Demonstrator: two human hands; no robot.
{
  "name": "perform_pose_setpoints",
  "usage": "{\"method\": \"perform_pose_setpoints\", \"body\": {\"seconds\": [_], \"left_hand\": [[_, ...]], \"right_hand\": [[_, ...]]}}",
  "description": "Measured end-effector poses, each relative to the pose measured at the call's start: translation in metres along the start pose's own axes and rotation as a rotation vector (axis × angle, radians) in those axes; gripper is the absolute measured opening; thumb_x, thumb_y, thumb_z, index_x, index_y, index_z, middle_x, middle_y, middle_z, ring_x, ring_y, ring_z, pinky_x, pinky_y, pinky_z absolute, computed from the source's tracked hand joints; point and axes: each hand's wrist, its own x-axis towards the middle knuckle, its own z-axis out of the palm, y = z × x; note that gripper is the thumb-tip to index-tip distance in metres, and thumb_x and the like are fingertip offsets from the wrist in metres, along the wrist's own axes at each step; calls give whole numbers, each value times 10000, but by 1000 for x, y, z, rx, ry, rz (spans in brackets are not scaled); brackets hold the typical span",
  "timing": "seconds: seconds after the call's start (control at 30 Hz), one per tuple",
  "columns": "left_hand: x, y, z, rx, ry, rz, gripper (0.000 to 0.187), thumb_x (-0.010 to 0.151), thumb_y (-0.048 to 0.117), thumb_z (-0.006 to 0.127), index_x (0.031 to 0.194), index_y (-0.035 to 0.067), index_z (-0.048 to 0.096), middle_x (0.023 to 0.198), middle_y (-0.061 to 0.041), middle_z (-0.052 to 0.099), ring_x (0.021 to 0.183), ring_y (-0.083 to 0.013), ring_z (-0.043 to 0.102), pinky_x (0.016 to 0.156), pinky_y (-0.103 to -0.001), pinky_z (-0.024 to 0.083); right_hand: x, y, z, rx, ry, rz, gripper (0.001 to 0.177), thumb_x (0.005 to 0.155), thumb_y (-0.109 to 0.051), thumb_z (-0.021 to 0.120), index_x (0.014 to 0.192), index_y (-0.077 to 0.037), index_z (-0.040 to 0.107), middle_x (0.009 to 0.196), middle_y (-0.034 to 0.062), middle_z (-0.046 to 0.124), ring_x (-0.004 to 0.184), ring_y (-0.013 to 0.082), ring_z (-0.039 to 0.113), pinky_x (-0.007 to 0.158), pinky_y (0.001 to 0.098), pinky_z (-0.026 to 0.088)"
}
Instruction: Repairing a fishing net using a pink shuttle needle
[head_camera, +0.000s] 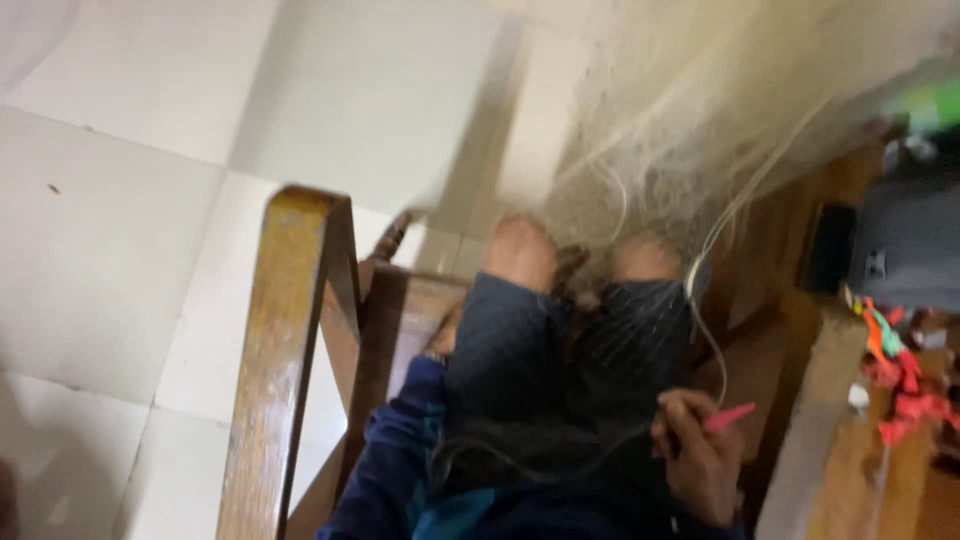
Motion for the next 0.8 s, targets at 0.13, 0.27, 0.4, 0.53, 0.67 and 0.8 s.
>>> {"method": "perform_pose_setpoints", "body": {"seconds": [0.13, 0.27, 0.4, 0.53, 0.67, 0.8], "left_hand": [[11, -49, 53, -424, -80, 191, 295, 820, 97, 439, 991, 79, 678, 966, -108, 669, 895, -296, 585, 726, -414, 432], [47, -114, 83, -806, -154, 453, 290, 806, 72, 453, 976, 53, 687, 960, -99, 683, 881, -235, 612, 751, -342, 465], [83, -143, 100, -1112, -183, 597, 286, 797, 55, 463, 965, 36, 694, 956, -93, 693, 872, -194, 630, 767, -295, 486], [75, -144, 47, -1179, -5, 749, 177, 770, 47, 515, 841, 48, 677, 840, -92, 687, 746, -190, 630, 679, -296, 471], [26, -159, -63, -798, 453, 827, 135, 759, 164, 547, 835, 160, 659, 760, -94, 679, 665, -353, 617, 598, -446, 452], [-48, -159, -120, -1086, 557, 1087, 175, 883, 91, 453, 915, 47, 620, 874, -100, 652, 807, -239, 637, 763, -324, 484]], "right_hand": [[0, 4, -4, -79, 15, 52, 172, 928, -143, 495, 878, -10, 591, 564, 95, 502, 416, 145, 385, 363, 259, 316], [-5, 8, 0, 11, 20, 18, 140, 901, -139, 538, 867, -22, 606, 556, 93, 507, 433, 127, 389, 399, 234, 272], [-1, 15, 12, 75, -34, 35, 123, 903, -125, 536, 880, -22, 598, 604, 91, 516, 410, 116, 349, 368, 225, 263], [11, -7, 41, -16, -31, 19, 168, 920, -147, 510, 850, -34, 612, 521, 48, 438, 347, 93, 278, 336, 227, 195], [18, -14, 40, -423, 35, -240, 210, 904, -179, 543, 1072, -73, 610, 529, 24, 451, 482, 92, 428, 500, 212, 355], [9, -37, 39, -566, 159, -493, 482, 864, -28, 562, 1303, 57, 381, 1226, 244, 513, 1153, 302, 506, 922, 355, 433]]}}
